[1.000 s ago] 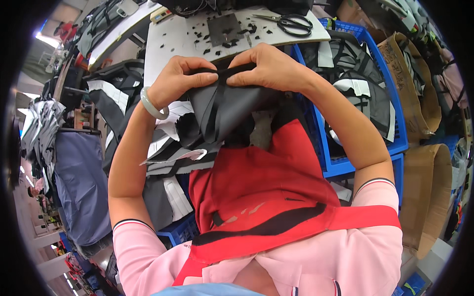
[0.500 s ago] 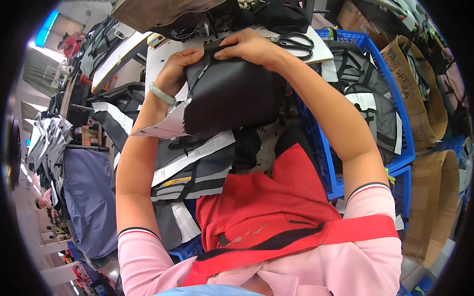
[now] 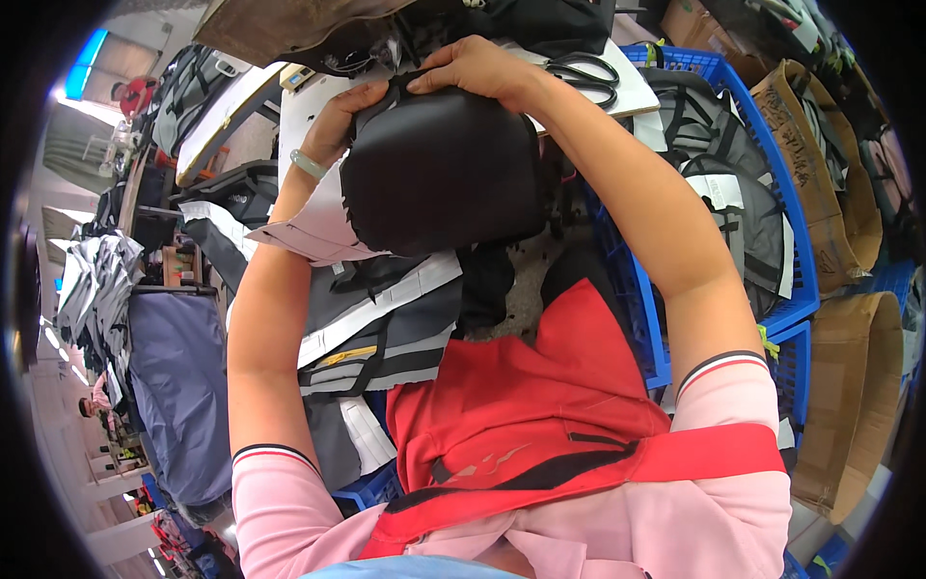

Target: Sewing and assembling pieces of heavy-duty fabric or vinyl using an industrial sewing machine.

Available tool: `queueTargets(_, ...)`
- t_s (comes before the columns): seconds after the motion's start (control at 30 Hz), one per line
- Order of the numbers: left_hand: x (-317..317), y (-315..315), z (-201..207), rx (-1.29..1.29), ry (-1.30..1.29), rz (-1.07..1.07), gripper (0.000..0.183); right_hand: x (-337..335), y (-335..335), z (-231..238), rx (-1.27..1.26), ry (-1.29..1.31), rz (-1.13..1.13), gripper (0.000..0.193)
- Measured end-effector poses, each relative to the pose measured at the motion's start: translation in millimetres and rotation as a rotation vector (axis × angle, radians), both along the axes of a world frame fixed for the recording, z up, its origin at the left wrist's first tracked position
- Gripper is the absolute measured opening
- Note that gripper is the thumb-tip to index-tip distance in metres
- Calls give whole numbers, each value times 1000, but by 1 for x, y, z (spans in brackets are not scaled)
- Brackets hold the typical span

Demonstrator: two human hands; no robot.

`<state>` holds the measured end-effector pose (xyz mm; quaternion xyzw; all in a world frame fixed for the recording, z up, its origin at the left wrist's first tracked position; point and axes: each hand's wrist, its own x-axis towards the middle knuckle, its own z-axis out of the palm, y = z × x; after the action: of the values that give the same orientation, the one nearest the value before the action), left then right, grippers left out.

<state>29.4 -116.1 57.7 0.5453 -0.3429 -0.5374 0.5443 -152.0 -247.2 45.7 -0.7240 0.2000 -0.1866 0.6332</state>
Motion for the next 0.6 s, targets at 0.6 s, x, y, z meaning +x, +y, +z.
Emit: queueTargets(0.6, -12, 14, 18, 75, 534, 247, 20, -31, 1, 17, 139, -151, -217, 35)
